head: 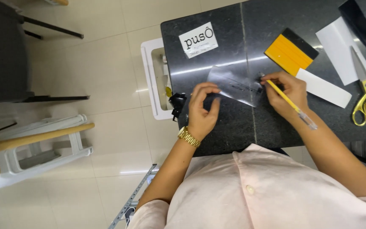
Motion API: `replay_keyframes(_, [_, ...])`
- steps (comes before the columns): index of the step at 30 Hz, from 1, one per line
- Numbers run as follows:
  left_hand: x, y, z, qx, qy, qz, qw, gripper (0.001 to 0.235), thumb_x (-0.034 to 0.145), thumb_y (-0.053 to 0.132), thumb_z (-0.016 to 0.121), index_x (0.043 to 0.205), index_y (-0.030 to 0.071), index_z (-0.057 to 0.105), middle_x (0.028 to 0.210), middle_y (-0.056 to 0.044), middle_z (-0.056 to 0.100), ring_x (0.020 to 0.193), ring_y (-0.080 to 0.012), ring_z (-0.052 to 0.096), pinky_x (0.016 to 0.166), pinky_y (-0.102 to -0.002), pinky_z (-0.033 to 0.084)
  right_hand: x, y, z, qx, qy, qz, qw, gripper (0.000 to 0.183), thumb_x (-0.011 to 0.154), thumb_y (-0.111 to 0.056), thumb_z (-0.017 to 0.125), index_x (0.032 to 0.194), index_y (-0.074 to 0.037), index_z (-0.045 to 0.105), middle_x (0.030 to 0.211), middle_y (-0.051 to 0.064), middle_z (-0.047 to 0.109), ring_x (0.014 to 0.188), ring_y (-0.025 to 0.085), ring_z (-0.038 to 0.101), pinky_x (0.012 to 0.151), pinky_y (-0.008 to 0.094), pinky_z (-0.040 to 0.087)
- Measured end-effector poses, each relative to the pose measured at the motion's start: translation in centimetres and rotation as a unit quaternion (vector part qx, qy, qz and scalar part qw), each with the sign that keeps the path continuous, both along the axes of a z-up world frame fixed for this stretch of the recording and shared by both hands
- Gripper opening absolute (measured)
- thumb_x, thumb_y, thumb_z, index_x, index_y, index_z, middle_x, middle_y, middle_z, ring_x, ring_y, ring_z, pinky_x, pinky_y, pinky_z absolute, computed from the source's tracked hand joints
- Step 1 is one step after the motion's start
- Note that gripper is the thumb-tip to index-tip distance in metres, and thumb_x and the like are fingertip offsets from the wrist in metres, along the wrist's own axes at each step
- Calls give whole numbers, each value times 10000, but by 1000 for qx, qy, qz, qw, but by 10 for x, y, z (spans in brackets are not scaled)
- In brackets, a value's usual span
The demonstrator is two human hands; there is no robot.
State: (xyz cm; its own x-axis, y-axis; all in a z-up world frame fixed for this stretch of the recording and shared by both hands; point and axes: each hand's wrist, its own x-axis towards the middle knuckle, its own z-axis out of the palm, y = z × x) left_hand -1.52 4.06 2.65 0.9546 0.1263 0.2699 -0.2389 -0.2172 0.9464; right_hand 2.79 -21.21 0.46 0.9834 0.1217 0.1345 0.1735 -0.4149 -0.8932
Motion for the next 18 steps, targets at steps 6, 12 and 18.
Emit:
replay_keyframes(6, [-51,80,-19,104,157,265,946,264,846,126,710,1086,227,666,1103,18,604,899,-132,549,749,-316,427,3,-18,0,-120,-65,28,990,297,924,101,587,1132,-6,771,1075,126,735,938,234,662,912,330,514])
replay_keyframes(12, [-51,88,-29,94,230,251,935,262,837,317,771,1028,144,724,1095,-57,552,1123,-210,609,1066,-385,465,9,-13,3,-128,-76,32,988,338,856,86,591,1130,11,775,1042,142,709,868,228,614,869,339,517])
replay_keyframes(18, [-42,77,-43,164,116,278,939,98,859,180,777,930,125,740,1026,-43,512,1098,-229,529,1032,-434,454,12,11,12,-126,-100,78,984,337,838,77,612,1113,-27,776,1012,119,722,851,220,613,821,340,498])
